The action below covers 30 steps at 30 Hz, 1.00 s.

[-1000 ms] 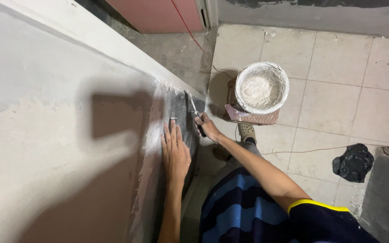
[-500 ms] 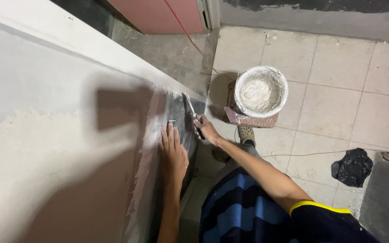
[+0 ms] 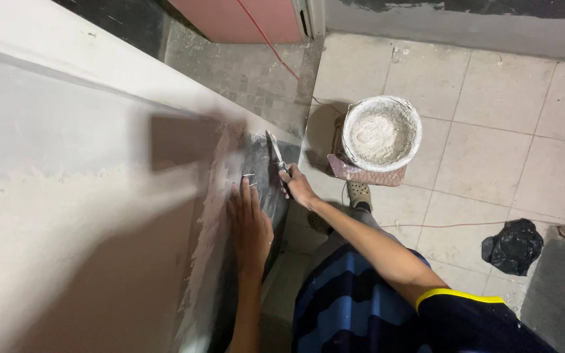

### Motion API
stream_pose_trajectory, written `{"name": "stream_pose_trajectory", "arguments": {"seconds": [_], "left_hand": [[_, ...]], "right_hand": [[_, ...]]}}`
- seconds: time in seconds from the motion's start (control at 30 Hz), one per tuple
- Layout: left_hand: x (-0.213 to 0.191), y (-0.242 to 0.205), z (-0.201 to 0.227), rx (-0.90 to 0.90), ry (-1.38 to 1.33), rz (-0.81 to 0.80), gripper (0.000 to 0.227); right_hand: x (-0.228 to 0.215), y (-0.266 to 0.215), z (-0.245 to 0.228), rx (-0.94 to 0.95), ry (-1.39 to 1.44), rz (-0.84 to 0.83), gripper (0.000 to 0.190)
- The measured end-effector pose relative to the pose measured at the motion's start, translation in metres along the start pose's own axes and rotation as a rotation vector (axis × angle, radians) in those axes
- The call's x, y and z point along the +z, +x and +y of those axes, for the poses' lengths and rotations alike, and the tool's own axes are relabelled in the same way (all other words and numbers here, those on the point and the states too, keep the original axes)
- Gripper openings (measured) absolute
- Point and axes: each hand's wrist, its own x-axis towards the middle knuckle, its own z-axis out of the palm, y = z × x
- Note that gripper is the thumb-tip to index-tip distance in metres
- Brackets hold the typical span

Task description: The person applies plaster along the edge of a wall using a putty knife, repeatedly scooping compound from a bucket and smoothing it onto the surface.

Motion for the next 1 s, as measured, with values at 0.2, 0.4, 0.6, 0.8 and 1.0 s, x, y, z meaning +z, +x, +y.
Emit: {"name": "stream_pose_trajectory", "arguments": {"seconds": [0.2, 0.4, 0.6, 0.8, 1.0], "left_hand": [[0.009, 0.0, -0.004, -0.012, 0.01, -0.004, 0.066], [0.01, -0.001, -0.001, -0.026, 0.008, -0.009, 0.067], [0.009, -0.002, -0.004, -0.014, 0.021, -0.013, 0.069], [0.008, -0.003, -0.003, -0.009, 0.003, 0.002, 0.072], [0.008, -0.002, -0.003, 0.007, -0.002, 0.027, 0.068]], "right_hand": [[0.012, -0.001, -0.011, 0.048, -0.29, -0.025, 0.025], [-0.019, 0.004, -0.005, 0.061, -0.235, -0.084, 0.026], [-0.007, 0.009, -0.005, -0.009, -0.102, -0.041, 0.027], [-0.005, -0.004, -0.004, 0.049, -0.259, -0.084, 0.028], [0.005, -0.008, -0.008, -0.013, -0.046, -0.05, 0.03]]}}
